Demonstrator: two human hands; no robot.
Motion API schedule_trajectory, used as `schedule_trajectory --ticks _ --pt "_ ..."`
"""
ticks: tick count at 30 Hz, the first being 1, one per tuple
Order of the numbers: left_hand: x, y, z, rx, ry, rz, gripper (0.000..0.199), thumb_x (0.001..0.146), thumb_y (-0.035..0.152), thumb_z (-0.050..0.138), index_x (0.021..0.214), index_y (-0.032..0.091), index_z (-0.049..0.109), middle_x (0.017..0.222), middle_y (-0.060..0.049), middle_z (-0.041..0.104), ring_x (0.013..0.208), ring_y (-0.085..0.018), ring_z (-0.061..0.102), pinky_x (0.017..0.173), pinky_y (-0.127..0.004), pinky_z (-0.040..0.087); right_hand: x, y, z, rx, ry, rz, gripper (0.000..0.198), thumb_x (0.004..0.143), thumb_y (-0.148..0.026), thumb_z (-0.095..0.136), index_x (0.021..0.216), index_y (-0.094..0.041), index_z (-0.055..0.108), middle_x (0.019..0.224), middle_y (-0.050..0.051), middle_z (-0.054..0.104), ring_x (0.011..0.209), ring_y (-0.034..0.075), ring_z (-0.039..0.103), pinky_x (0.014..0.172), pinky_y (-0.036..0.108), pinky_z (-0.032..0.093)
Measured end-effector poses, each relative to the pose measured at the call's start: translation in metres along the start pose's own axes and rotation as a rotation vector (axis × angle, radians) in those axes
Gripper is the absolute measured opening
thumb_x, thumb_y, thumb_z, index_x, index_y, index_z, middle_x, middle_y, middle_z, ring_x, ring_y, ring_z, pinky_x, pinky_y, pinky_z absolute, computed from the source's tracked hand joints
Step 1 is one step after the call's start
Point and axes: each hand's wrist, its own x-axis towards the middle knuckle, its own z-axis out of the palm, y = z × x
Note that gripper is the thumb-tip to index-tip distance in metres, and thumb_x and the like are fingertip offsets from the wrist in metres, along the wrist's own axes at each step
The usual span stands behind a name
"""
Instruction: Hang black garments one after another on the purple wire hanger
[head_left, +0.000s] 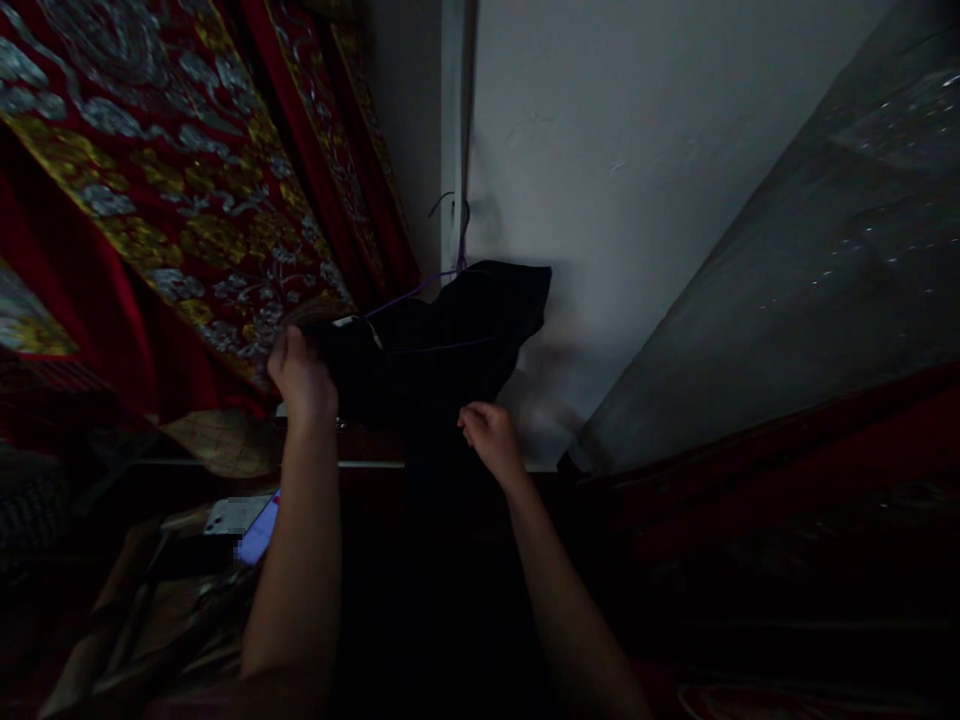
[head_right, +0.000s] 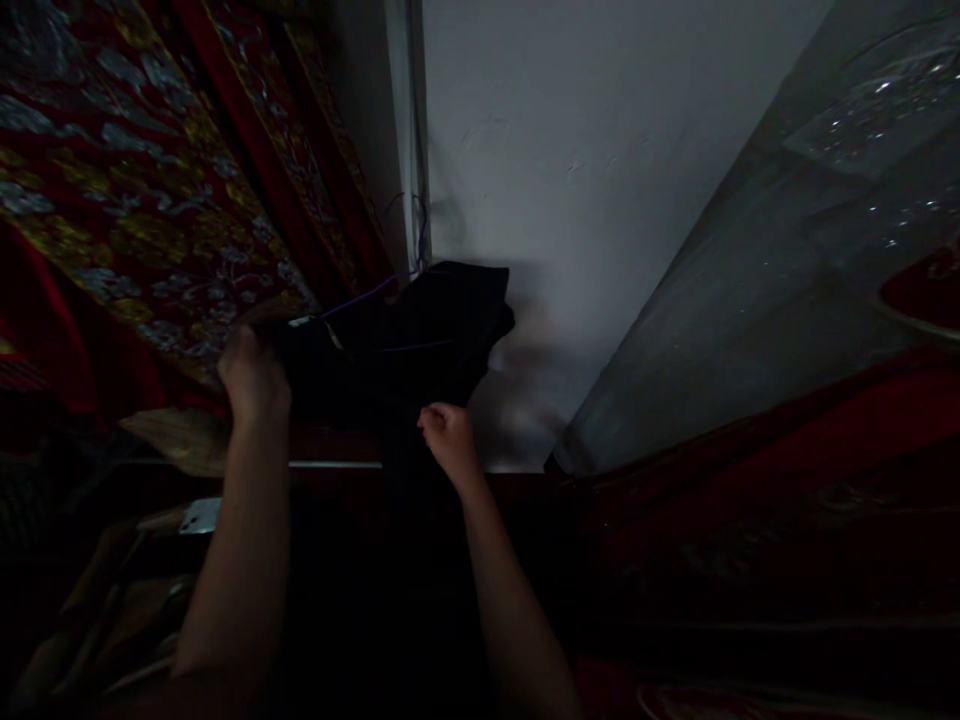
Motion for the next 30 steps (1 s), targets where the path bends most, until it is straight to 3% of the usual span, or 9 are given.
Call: schedule_trajectory --ticks 2,5,9,13,18,22,25,28,30 --pt "-0.014 -0.022 -0.023 -0.09 0.044 -0.271 0.025 0.089 0.03 0.06 0.072 0.02 0.045 0.064 0.005 0.049 0.063 -0.009 0.052 0.069 -0.021 0.045 -0.019 0.005 0.004 0.15 -0.012 -0.004 0.024 0.078 -0.037 0.051 0.062 -0.021 0.055 0.048 -0.004 0.046 0.043 0.011 0.042 0.046 0.025 0.028" --pt "-0.062 -0.056 -0.042 -0.065 0.024 -0.39 0.025 0.082 0.032 0.065 0.07 0.018 0.049 0.061 0.005 0.052 0.058 -0.009 0.053 0.063 -0.02 0.045 -0.039 0.01 0.006 0.261 0.033 0.029 0.024 0.077 -0.039 0.05 0.061 -0.021 0.053 0.05 -0.004 0.046 0.043 0.01 0.04 0.046 0.025 0.028" --pt "-0.118 -0.074 -0.039 -0.02 -0.082 -0.474 0.027 0.071 0.035 0.078 0.077 0.015 0.06 0.067 0.004 0.058 0.06 -0.008 0.054 0.059 -0.019 0.042 -0.046 0.025 -0.007 0.189 0.138 0.032 0.028 0.081 -0.042 0.05 0.063 -0.022 0.054 0.056 0.0 0.051 0.056 0.014 0.051 0.057 0.027 0.041" --pt "-0.138 -0.051 -0.012 -0.043 -0.321 -0.367 0.031 0.078 0.046 0.075 0.084 0.018 0.063 0.072 0.003 0.058 0.065 -0.01 0.055 0.063 -0.02 0.043 -0.047 0.028 -0.019 0.012 0.217 -0.078 0.022 0.08 -0.043 0.065 0.082 -0.021 0.062 0.09 0.006 0.065 0.094 0.021 0.061 0.087 0.033 0.049" --pt "-0.156 -0.018 0.024 0.173 -0.627 -0.125 0.025 0.09 0.043 0.065 0.088 0.018 0.066 0.082 -0.002 0.064 0.078 -0.016 0.06 0.074 -0.026 0.047 -0.046 0.003 -0.007 0.171 -0.109 -0.222 0.051 0.079 -0.03 0.069 0.127 -0.026 0.053 0.124 0.006 0.063 0.115 0.021 0.06 0.102 0.034 0.046" --pt "-0.155 -0.009 0.027 0.279 -0.705 0.091 0.019 0.093 0.036 0.061 0.091 0.019 0.069 0.098 -0.006 0.066 0.099 -0.021 0.063 0.093 -0.03 0.047 -0.027 -0.015 -0.009 0.201 -0.066 -0.106 0.023 0.081 -0.029 0.052 0.094 -0.022 0.068 0.09 0.002 0.069 0.092 0.02 0.064 0.084 0.03 0.049" --pt "-0.145 -0.009 0.012 0.272 -0.831 0.072 0.026 0.093 0.035 0.061 0.114 0.021 0.068 0.121 -0.01 0.067 0.118 -0.025 0.06 0.104 -0.034 0.045 -0.007 -0.032 -0.031 0.141 -0.218 0.005 0.015 0.073 -0.029 0.052 0.064 -0.019 0.06 0.06 -0.002 0.054 0.062 0.015 0.052 0.058 0.024 0.04" --pt "-0.139 -0.015 -0.012 0.331 -1.08 -0.045 0.037 0.088 0.035 0.067 0.123 0.022 0.068 0.112 -0.008 0.074 0.1 -0.027 0.07 0.09 -0.035 0.055 0.018 -0.055 -0.057 -0.038 -0.402 -0.154 0.019 0.071 -0.027 0.053 0.053 -0.019 0.053 0.053 -0.003 0.047 0.055 0.012 0.045 0.053 0.024 0.034" --pt "-0.138 -0.019 -0.027 0.418 -1.241 -0.123 0.032 0.086 0.035 0.069 0.115 0.022 0.073 0.1 -0.006 0.078 0.086 -0.027 0.072 0.078 -0.035 0.058 0.042 -0.068 -0.067 -0.12 -0.34 -0.359 0.017 0.074 -0.025 0.052 0.06 -0.019 0.06 0.061 -0.002 0.056 0.064 0.015 0.054 0.063 0.025 0.041"
